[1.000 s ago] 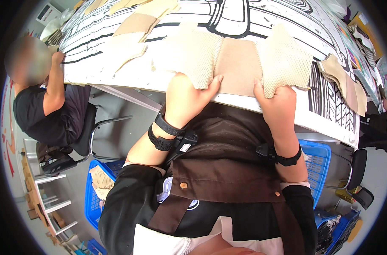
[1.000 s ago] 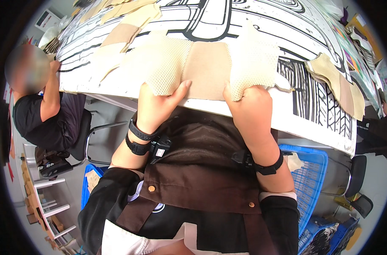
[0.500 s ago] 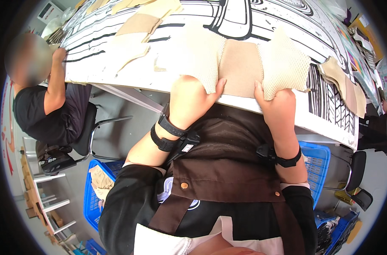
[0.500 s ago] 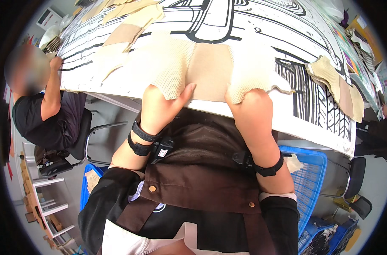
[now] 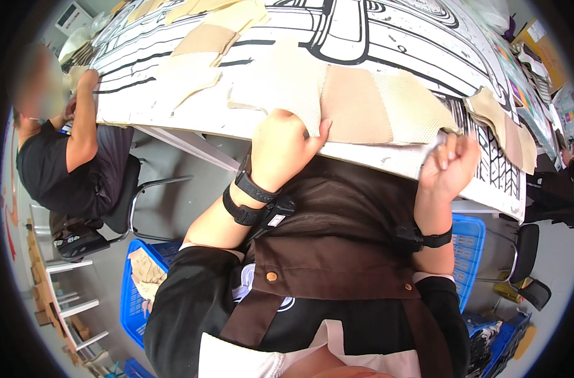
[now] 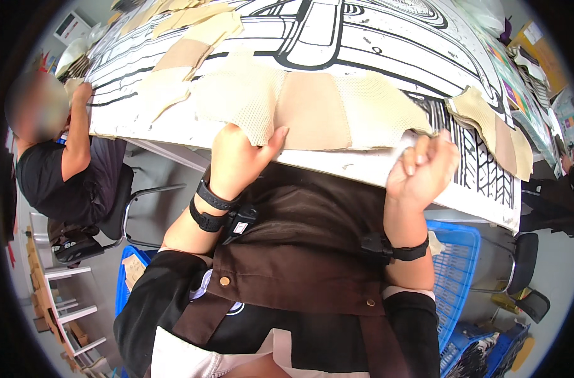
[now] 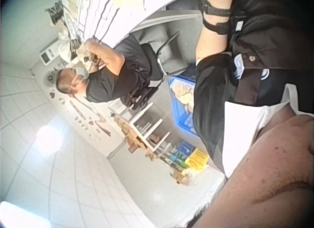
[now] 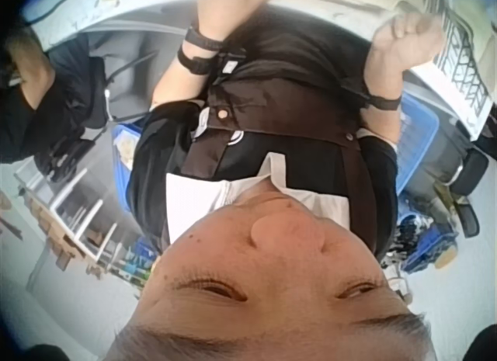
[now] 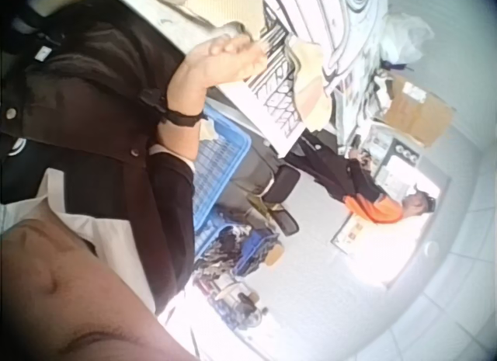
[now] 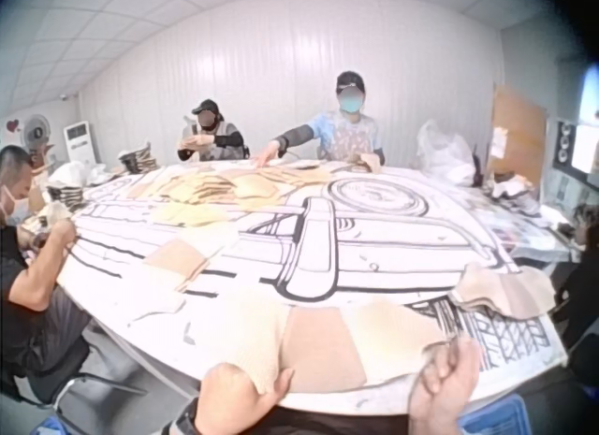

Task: The recorder is aligning and assembling shoe upper components over a curved guide tool on a work table.

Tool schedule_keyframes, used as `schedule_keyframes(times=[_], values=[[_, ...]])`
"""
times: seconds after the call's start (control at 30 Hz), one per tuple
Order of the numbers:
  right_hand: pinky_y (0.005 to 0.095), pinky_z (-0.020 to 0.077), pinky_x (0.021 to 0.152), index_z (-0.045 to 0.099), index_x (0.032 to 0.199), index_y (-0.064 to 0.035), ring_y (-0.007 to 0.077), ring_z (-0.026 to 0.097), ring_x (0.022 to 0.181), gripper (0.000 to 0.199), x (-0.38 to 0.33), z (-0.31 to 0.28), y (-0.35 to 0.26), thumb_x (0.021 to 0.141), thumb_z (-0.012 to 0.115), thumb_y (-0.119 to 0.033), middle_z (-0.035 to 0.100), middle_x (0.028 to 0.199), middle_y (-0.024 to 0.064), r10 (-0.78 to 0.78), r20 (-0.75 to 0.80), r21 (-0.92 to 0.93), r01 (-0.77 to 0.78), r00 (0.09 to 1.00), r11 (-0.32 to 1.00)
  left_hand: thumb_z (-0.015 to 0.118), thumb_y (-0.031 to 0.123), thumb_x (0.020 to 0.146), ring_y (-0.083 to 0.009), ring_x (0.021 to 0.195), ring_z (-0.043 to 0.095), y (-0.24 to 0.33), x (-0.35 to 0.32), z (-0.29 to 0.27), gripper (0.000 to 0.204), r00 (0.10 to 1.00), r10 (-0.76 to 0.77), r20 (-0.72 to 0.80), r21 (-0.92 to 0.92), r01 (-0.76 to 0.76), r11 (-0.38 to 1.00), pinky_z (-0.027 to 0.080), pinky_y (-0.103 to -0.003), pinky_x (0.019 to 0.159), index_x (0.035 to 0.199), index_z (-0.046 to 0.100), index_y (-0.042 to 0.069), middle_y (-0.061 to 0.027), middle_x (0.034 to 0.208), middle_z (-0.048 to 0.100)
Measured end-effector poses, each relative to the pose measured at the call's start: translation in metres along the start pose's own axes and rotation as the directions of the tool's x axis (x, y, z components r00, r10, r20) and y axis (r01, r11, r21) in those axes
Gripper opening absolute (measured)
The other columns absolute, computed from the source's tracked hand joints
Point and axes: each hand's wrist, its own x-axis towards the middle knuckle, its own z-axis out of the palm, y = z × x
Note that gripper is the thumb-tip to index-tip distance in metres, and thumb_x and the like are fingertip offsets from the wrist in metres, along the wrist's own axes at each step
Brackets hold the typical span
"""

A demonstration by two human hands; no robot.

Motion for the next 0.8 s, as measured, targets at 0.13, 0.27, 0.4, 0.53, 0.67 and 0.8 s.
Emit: schedule_keyframes(times=[0.13,0.27,0.4,0.53,0.67,0.8], values=[[0.0236,0.0339,0.046,0.039,0.072,-0.0063,0.0106,0.035,0.056,0.023,-0.027,0.031,0.003,0.093,0.045,-0.013,0.037,0.065,0.0032,-0.604,0.066,-0.171,0.605,0.794,0.778,0.072,0.032,0.071,-0.0328,0.049,0.055,0.004,0.002,-0.002,0.042,0.999,-0.046,0.016,-0.008,0.046,0.999,0.046,-0.040,0.047,0.049,0.057,0.000,-0.0165,0.051,0.051],[0.0347,0.0442,0.065,0.064,0.083,-0.0043,0.0259,0.054,0.077,0.015,-0.042,0.050,-0.006,0.071,0.056,-0.008,0.057,0.086,0.0095,-0.146,0.951,-0.232,0.943,0.271,0.238,0.072,0.033,0.071,-0.0329,0.049,0.055,0.000,-0.002,0.001,0.042,0.998,-0.058,0.021,0.006,0.058,0.998,0.046,-0.040,0.047,0.050,0.058,0.001,-0.0161,0.053,0.053],[0.0370,0.0471,0.072,0.062,0.093,0.0010,0.0261,0.057,0.078,0.028,-0.051,0.066,0.042,0.067,0.059,-0.006,0.060,0.084,0.0110,0.053,0.945,-0.327,0.924,0.323,0.199,0.073,0.031,0.070,-0.0344,0.054,0.054,-0.003,0.000,0.001,0.036,0.998,-0.052,0.023,-0.033,0.053,0.998,0.045,-0.040,0.049,0.057,0.060,-0.001,-0.0186,0.058,0.054],[0.0364,0.0475,0.071,0.061,0.097,0.0014,0.0260,0.058,0.078,0.033,-0.056,0.055,0.050,0.065,0.058,-0.005,0.060,0.083,0.0116,0.093,0.893,-0.450,0.880,0.441,0.150,0.076,0.022,0.070,-0.0321,0.063,0.053,-0.007,0.007,-0.004,0.028,0.995,0.009,-0.102,-0.239,-0.033,0.970,0.045,-0.038,0.054,0.076,0.064,-0.002,-0.0200,0.072,0.056],[0.0354,0.0468,0.068,0.062,0.101,-0.0006,0.0248,0.057,0.075,0.037,-0.057,0.056,0.045,0.065,0.057,-0.004,0.058,0.079,0.0094,0.137,0.863,-0.506,0.840,0.487,0.198,0.075,0.017,0.071,-0.0280,0.064,0.053,-0.014,0.008,-0.017,0.026,0.982,-0.124,-0.143,-0.541,0.027,0.841,0.045,-0.035,0.055,0.086,0.064,-0.002,-0.0178,0.079,0.057],[0.0348,0.0457,0.065,0.062,0.105,-0.0025,0.0236,0.055,0.072,0.041,-0.056,0.059,0.046,0.065,0.056,-0.005,0.055,0.075,0.0075,0.159,0.863,-0.501,0.850,0.479,0.164,0.072,0.016,0.073,-0.0253,0.064,0.054,-0.008,0.010,-0.030,0.024,0.962,-0.246,0.122,-0.498,0.274,0.823,0.044,-0.032,0.054,0.085,0.065,-0.002,-0.0159,0.077,0.060]])
